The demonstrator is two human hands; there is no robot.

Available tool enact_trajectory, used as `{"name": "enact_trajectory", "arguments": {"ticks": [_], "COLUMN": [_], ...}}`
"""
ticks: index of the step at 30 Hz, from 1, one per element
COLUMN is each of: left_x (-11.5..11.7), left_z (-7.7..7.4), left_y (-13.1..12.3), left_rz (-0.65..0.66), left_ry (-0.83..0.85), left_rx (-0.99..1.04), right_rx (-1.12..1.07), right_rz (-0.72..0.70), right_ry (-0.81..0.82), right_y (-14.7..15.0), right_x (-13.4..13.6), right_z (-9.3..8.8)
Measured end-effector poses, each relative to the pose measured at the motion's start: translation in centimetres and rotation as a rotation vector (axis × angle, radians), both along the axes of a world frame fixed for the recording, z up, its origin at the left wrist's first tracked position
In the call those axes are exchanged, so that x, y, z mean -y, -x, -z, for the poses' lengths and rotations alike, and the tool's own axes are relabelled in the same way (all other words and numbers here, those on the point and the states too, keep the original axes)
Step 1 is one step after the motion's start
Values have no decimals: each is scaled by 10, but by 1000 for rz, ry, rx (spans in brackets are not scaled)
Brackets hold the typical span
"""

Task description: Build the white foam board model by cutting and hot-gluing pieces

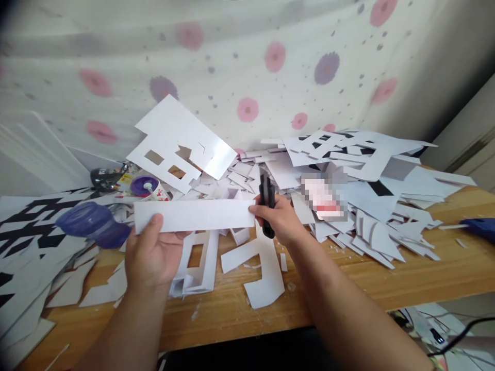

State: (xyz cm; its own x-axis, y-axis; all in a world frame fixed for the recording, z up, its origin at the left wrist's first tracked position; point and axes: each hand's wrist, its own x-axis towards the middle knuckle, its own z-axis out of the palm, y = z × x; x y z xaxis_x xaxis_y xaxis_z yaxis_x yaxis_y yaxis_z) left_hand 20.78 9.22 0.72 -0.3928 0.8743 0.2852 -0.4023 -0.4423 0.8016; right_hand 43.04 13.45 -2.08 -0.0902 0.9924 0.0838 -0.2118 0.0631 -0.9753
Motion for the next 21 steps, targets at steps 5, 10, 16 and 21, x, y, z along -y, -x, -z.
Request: {"name": "enact_trajectory", "arguments": {"ticks": [5, 10, 16, 21], "left_x": [-6, 0, 9, 9], "left_z": [3, 9, -2, 0], "left_y": [10, 18, 18, 9], "left_rz": [-35, -36, 147, 167], "left_ry": [74, 42, 90, -4], "left_rx": [-223, -913, -1524, -1883], "right_rx": [32, 201, 465, 608], "right_rz": [201, 312, 301, 284], "right_ry": [-25, -22, 35, 49], "right_y": [-20, -42, -73, -75], "right_x": [-16, -13, 6, 6], "right_z": [-2, -2, 10, 26]}}
